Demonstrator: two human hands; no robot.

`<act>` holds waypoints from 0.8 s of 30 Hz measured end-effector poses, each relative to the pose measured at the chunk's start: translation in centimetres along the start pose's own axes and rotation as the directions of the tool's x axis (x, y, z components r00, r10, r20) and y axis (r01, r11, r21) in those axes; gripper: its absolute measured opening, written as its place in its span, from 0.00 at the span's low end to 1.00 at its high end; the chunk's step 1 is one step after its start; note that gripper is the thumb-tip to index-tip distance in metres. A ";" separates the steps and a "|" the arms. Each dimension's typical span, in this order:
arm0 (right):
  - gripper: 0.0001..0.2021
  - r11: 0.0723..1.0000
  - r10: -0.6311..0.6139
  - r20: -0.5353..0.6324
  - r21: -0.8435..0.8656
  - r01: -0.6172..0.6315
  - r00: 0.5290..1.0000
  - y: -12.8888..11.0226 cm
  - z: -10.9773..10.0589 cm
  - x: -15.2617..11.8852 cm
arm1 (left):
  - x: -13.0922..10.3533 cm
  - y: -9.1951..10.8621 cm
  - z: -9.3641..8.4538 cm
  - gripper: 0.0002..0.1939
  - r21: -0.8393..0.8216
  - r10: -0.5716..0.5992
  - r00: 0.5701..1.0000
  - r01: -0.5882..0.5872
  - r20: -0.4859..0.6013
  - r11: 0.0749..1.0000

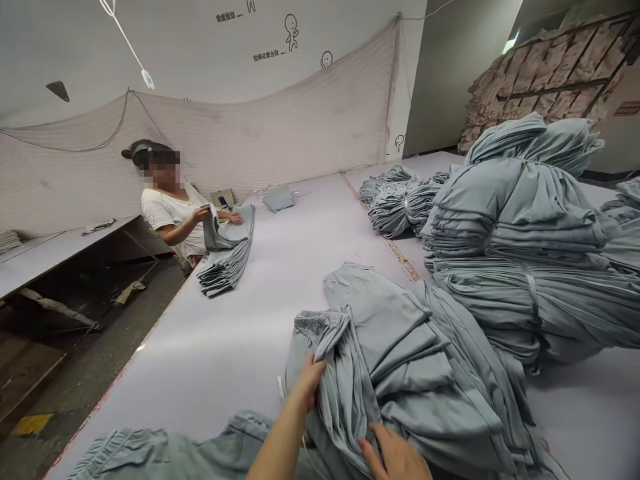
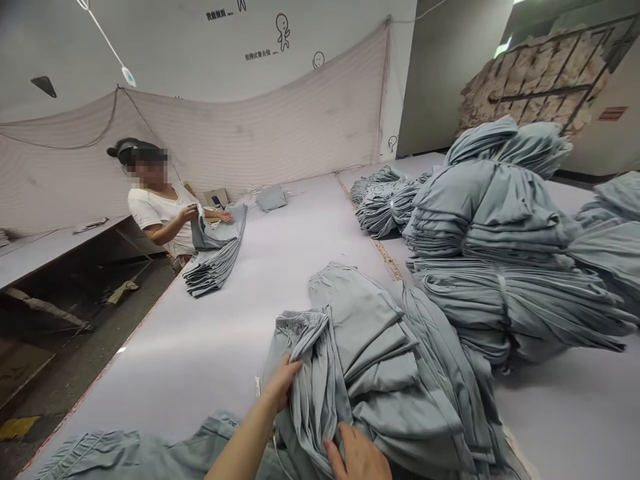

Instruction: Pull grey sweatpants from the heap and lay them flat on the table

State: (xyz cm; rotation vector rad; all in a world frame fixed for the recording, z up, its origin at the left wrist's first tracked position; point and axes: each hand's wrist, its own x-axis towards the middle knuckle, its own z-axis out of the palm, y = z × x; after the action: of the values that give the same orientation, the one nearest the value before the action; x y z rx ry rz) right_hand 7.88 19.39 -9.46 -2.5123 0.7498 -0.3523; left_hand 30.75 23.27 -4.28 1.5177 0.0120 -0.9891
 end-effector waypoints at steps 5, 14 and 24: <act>0.16 0.994 -0.106 -0.132 0.003 0.107 0.986 -1.8 0.4 0.5 | -1.6 0.1 -2.6 0.17 -0.224 -0.042 0.997 0.055 0.061 0.973; 0.22 0.986 0.119 -0.016 -0.115 -0.120 0.993 -6.3 0.3 2.8 | -3.5 -0.6 -3.8 0.26 -0.459 -0.160 0.986 0.158 0.034 0.875; 0.36 0.885 0.355 0.355 0.169 -0.433 0.865 -9.0 -1.7 12.3 | -5.1 1.0 -4.3 0.12 -0.471 -0.018 1.000 0.010 -0.012 0.882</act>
State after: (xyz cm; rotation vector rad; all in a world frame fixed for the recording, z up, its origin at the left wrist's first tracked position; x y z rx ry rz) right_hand 21.21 18.29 -2.05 -2.0462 0.9970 0.0995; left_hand 30.49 29.21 -1.12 1.0753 0.2597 -0.9045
